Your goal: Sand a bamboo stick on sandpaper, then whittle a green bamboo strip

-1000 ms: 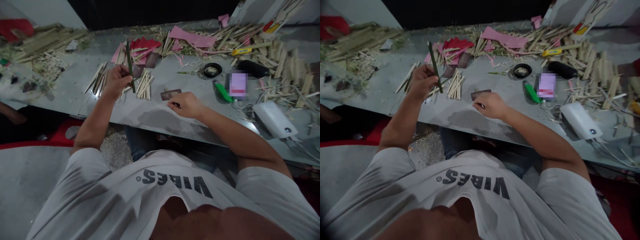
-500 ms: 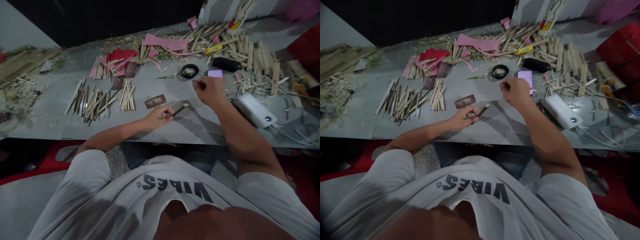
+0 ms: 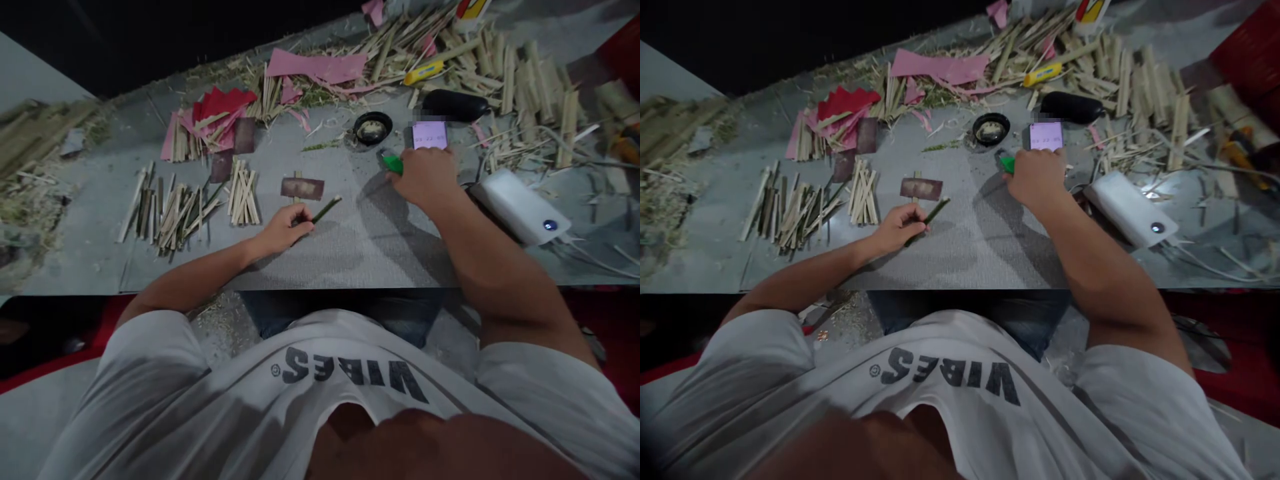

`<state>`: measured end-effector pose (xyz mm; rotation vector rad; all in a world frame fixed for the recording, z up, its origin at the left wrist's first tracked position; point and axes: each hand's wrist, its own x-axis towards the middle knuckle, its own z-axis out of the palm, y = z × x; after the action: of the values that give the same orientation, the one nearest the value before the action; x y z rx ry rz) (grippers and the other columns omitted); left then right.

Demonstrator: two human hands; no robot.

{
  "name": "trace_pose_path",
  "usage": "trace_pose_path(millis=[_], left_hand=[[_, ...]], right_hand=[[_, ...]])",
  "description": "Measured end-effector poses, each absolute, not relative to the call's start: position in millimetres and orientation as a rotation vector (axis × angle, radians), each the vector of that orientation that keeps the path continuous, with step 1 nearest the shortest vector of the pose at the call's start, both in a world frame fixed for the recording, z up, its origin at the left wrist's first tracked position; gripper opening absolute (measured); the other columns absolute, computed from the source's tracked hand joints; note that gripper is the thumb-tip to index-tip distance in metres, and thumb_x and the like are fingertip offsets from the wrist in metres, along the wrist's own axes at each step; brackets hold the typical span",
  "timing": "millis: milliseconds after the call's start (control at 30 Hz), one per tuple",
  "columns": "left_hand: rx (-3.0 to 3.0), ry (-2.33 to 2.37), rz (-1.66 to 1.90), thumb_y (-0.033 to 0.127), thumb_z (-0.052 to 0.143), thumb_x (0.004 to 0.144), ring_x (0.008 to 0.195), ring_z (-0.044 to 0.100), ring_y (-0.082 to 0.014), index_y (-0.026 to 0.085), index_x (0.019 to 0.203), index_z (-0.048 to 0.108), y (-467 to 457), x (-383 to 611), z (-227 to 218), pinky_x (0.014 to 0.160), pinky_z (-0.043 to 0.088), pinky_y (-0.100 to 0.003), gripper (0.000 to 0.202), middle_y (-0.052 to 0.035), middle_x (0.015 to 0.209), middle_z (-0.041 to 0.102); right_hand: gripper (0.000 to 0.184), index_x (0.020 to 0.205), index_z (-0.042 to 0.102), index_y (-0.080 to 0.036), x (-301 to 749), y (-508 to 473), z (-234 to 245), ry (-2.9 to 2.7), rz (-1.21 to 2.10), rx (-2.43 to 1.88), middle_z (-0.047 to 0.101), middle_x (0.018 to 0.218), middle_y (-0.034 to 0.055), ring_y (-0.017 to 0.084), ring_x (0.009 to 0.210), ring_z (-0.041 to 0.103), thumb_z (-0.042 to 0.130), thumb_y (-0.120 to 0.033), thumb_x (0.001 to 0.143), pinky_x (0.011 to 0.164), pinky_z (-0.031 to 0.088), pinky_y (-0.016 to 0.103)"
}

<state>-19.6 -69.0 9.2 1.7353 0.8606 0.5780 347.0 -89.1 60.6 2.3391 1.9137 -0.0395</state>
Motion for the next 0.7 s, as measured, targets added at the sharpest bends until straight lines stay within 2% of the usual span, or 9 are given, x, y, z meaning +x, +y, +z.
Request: trace_pose_path(millis=[167,233,300,333,400,467,500,567,700], left_hand=[[1.349,0.772,0.664,0.058,0.108,0.098,0.067,0.074,-0.0167,0.026,0.086,0.056,-89,13,23,0.071,0.063,-0.031,0.062,-0.001,0.079,0.077],[1.28,0.715,0.649,0.065,0.115,0.096,0.065,0.075,-0.0156,0.025,0.085,0.055,-97,30,28,0.068,0.064,-0.029,0.073,-0.001,0.079,0.078],[1.252,0.668,0.67,0.066,0.118,0.095,0.063,0.073,-0.0145,0.024,0.085,0.056,-100,42,30,0.066,0.063,-0.027,0.075,-0.0007,0.078,0.078],[1.237,0.658,0.692,0.066,0.118,0.095,0.062,0.071,-0.0139,0.025,0.085,0.056,-100,46,29,0.064,0.063,-0.027,0.076,-0.0001,0.077,0.077],[1.191,0.672,0.735,0.065,0.117,0.093,0.061,0.067,-0.013,0.026,0.084,0.053,-98,51,24,0.061,0.06,-0.025,0.076,0.0016,0.074,0.073],[1.143,0.694,0.741,0.062,0.114,0.091,0.06,0.063,-0.0123,0.026,0.084,0.051,-96,51,19,0.058,0.056,-0.023,0.073,0.0033,0.071,0.067],[1.128,0.692,0.728,0.06,0.112,0.091,0.06,0.061,-0.012,0.026,0.084,0.05,-97,49,17,0.057,0.054,-0.022,0.07,0.0037,0.07,0.065],[1.106,0.654,0.684,0.054,0.107,0.092,0.058,0.059,-0.0116,0.026,0.085,0.05,-99,45,15,0.055,0.05,-0.021,0.064,0.0038,0.07,0.064],[1.024,0.522,0.646,0.049,0.1,0.097,0.051,0.051,-0.0105,0.025,0.087,0.049,-108,36,20,0.053,0.044,-0.022,0.057,0.004,0.067,0.061]], right_hand=[[0.029,0.126,0.091,-0.007,355,-90,56,1.968,-0.178,2.535,0.088,0.128,0.0352,0.044,0.116,0.084,0.076,-0.033,0.125,0.095,0.051,0.046],[0.017,0.11,0.082,-0.015,359,-88,49,2.154,-0.315,2.646,0.087,0.117,0.0289,0.037,0.105,0.079,0.072,-0.022,0.121,0.091,0.049,0.044],[0.024,0.098,0.069,-0.023,359,-84,40,2.38,-0.769,2.679,0.081,0.098,0.0191,0.031,0.09,0.073,0.066,-0.023,0.122,0.084,0.05,0.042],[0.028,0.096,0.064,-0.025,358,-83,33,2.451,-1.11,2.644,0.075,0.089,0.014,0.029,0.081,0.07,0.065,-0.03,0.124,0.077,0.051,0.041],[0.041,0.101,0.062,-0.028,350,-81,20,2.479,-1.784,2.505,0.065,0.08,0.0057,0.026,0.065,0.061,0.071,-0.059,0.127,0.063,0.049,0.039],[0.064,0.109,0.065,-0.029,339,-84,8,2.475,-2.19,2.386,0.061,0.081,0.0006,0.022,0.057,0.055,0.082,-0.091,0.117,0.054,0.046,0.036],[0.074,0.114,0.066,-0.03,332,-88,4,2.485,-2.297,2.345,0.06,0.082,-0.0009,0.02,0.056,0.054,0.087,-0.101,0.11,0.052,0.045,0.035],[0.082,0.123,0.069,-0.031,318,-98,-1,2.503,-2.413,2.263,0.061,0.081,-0.0027,0.02,0.057,0.056,0.091,-0.108,0.105,0.051,0.045,0.034],[0.077,0.128,0.071,-0.032,297,-119,5,2.414,-2.712,2.048,0.066,0.091,-0.001,0.02,0.062,0.058,0.103,-0.097,0.103,0.049,0.042,0.032]])
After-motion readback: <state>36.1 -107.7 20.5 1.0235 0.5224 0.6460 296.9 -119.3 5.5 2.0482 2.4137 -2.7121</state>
